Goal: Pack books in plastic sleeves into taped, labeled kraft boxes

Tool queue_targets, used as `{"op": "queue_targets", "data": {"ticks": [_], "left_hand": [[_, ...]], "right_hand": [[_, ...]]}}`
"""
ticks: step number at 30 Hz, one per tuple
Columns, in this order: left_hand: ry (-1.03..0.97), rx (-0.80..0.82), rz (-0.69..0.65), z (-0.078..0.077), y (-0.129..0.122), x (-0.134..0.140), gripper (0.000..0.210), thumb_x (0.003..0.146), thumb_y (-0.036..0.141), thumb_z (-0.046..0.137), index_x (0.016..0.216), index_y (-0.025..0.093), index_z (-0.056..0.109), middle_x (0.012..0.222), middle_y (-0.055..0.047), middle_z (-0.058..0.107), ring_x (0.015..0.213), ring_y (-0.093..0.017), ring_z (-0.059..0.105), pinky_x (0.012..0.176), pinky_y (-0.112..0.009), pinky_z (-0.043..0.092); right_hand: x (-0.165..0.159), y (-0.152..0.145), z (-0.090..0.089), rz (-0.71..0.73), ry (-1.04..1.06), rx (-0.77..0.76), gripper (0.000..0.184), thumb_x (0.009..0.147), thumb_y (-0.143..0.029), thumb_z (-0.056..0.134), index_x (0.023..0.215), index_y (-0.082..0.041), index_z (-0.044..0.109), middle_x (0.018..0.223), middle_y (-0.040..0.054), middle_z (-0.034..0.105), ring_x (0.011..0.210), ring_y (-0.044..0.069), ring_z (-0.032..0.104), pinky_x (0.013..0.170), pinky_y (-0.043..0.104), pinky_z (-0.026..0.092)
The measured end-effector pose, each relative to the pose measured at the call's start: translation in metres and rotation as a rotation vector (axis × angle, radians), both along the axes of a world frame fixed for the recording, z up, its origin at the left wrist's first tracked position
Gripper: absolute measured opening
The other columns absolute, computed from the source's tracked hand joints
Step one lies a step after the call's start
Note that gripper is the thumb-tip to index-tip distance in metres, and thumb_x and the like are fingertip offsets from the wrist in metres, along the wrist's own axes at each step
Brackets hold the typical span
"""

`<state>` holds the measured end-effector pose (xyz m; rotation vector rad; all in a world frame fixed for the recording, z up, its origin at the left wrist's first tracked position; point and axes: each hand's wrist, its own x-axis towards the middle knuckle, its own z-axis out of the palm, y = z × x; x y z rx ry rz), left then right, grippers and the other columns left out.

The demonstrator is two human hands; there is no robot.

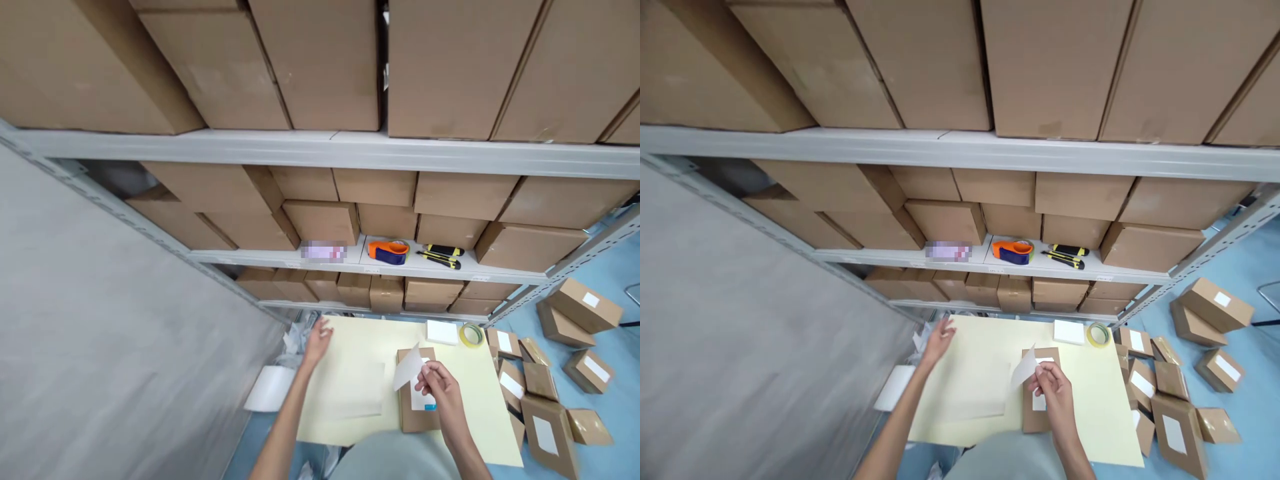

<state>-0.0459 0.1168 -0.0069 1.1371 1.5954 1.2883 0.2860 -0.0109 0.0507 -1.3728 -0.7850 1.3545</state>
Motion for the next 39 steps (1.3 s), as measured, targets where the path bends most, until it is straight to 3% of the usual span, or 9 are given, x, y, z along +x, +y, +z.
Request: {"op": "queue_targets", "data": {"ticks": [3,6,9,11,23,26,31,35,39], "left_hand": [[-0.019,-0.055,-0.124,-0.006,-0.032,0.075,0.051,0.064,0.058,0.088,0.1,0.027,0.068,0.099,-0.013,0.082,0.096,-0.034,0.08,0.085,-0.049,0.065],[-0.075,-0.078,-0.395,0.002,-0.069,0.137,0.054,0.083,0.059,0.08,0.123,0.025,0.071,0.129,-0.017,0.08,0.13,-0.032,0.075,0.12,-0.055,0.053],[-0.088,-0.035,-0.562,0.019,-0.096,0.178,0.045,0.089,0.053,0.081,0.122,0.025,0.071,0.143,-0.015,0.075,0.141,-0.031,0.067,0.128,-0.052,0.047],[-0.081,-0.029,-0.583,0.028,-0.107,0.194,0.04,0.086,0.048,0.086,0.113,0.025,0.068,0.141,-0.014,0.076,0.14,-0.031,0.068,0.126,-0.051,0.049],[-0.013,-0.065,-0.608,0.046,-0.133,0.238,0.026,0.074,0.025,0.086,0.095,0.025,0.07,0.132,-0.011,0.079,0.13,-0.031,0.073,0.115,-0.045,0.054],[0.03,-0.044,-0.584,0.046,-0.137,0.246,0.013,0.085,0.034,0.078,0.092,0.025,0.072,0.119,-0.01,0.082,0.117,-0.029,0.077,0.108,-0.044,0.058],[0.032,-0.019,-0.583,0.046,-0.14,0.251,0.025,0.092,0.049,0.074,0.093,0.024,0.075,0.1,-0.009,0.083,0.096,-0.026,0.078,0.094,-0.041,0.061],[-0.089,-0.066,-0.503,0.046,-0.139,0.249,0.044,0.083,0.066,0.081,0.086,0.022,0.073,0.087,-0.006,0.078,0.081,-0.022,0.073,0.081,-0.036,0.061],[-0.254,-0.131,-0.346,0.051,-0.138,0.243,0.058,0.076,0.074,0.085,0.089,0.02,0.07,0.082,-0.004,0.073,0.074,-0.018,0.067,0.067,-0.029,0.056]], "right_hand": [[0.005,0.003,-0.008,-0.033,0.044,0.009,0.061,0.073,-0.08,0.088,0.085,-0.021,0.075,0.072,0.0063,0.073,0.065,0.023,0.069,0.061,0.033,0.051],[0.012,0.004,-0.017,-0.045,0.074,0.016,0.065,0.07,-0.081,0.088,0.088,-0.021,0.073,0.07,0.0064,0.074,0.063,0.023,0.069,0.06,0.032,0.051],[0.022,0.001,-0.021,-0.05,0.102,0.03,0.067,0.069,-0.082,0.088,0.089,-0.021,0.07,0.069,0.0062,0.074,0.063,0.024,0.07,0.058,0.031,0.051],[0.031,-0.003,-0.02,-0.06,0.125,0.045,0.066,0.069,-0.081,0.088,0.09,-0.022,0.068,0.072,0.0057,0.075,0.062,0.023,0.07,0.058,0.031,0.051],[0.082,-0.034,-0.011,-0.072,0.169,0.072,0.053,0.076,-0.069,0.088,0.086,-0.022,0.064,0.074,0.0038,0.075,0.063,0.021,0.07,0.062,0.031,0.051],[0.086,-0.039,-0.008,-0.069,0.182,0.071,0.053,0.076,-0.068,0.088,0.088,-0.023,0.064,0.073,0.0036,0.075,0.064,0.022,0.071,0.062,0.03,0.051],[0.087,-0.046,-0.005,-0.044,0.174,0.1,0.052,0.079,-0.068,0.086,0.091,-0.023,0.064,0.075,0.0029,0.075,0.063,0.021,0.071,0.062,0.03,0.052],[0.09,-0.049,-0.004,-0.001,0.116,0.148,0.054,0.077,-0.067,0.089,0.1,-0.022,0.068,0.079,0.003,0.075,0.064,0.02,0.071,0.06,0.031,0.055],[0.097,-0.054,-0.005,-0.094,-0.082,0.17,0.052,0.076,-0.067,0.089,0.094,-0.023,0.07,0.077,0.0014,0.071,0.063,0.018,0.065,0.062,0.031,0.056]]}}
